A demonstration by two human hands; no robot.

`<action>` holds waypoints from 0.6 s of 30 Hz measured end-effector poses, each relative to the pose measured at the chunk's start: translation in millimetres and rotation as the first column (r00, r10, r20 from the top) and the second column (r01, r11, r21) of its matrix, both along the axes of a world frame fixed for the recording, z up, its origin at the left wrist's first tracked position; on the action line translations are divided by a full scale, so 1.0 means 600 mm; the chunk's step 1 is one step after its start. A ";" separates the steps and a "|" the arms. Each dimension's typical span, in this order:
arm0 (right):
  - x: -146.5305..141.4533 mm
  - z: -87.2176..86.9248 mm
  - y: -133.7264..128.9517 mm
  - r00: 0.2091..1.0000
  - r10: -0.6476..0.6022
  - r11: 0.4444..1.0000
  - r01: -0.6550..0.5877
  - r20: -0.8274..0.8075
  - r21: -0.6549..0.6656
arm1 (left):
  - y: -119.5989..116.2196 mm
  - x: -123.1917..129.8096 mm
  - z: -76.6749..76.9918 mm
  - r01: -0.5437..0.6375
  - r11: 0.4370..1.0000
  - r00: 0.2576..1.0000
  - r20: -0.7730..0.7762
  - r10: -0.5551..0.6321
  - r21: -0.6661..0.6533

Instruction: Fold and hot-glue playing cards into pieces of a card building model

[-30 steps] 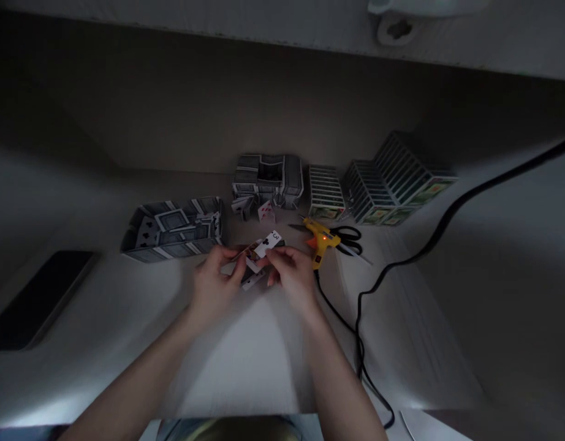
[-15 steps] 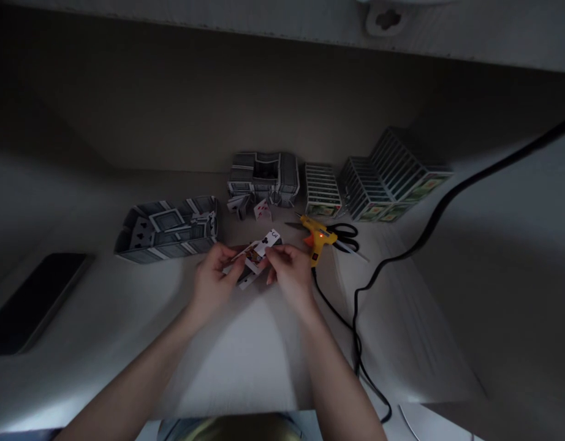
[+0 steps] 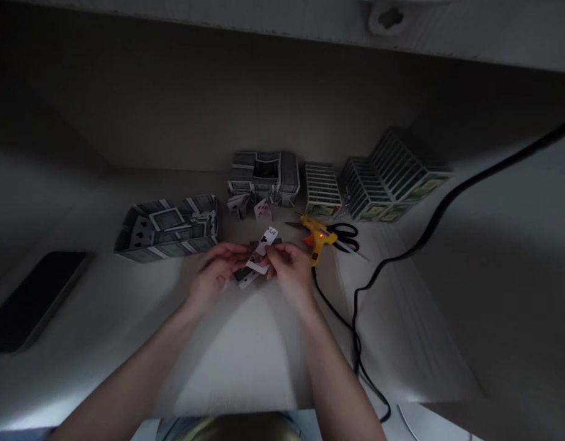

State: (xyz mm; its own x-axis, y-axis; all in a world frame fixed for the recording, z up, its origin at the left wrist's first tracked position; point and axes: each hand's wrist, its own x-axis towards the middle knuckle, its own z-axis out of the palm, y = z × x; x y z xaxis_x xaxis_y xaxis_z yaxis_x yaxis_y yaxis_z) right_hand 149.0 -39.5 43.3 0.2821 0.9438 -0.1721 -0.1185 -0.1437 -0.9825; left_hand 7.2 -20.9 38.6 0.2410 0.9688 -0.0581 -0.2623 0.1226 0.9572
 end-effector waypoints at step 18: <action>-0.013 -0.001 -0.007 0.995 0.086 0.993 -0.090 0.058 0.073 | 0.013 -0.002 0.001 0.010 0.984 0.998 -0.062 -0.021 -0.176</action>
State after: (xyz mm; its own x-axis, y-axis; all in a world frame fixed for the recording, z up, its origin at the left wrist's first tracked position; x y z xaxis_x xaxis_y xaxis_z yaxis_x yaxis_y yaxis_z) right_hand 141.0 -43.8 42.5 0.2040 0.9752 -0.0863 -0.0549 -0.0766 -0.9955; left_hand 5.8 -13.1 39.2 0.2467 0.9383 -0.2422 -0.1983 0.2936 0.9351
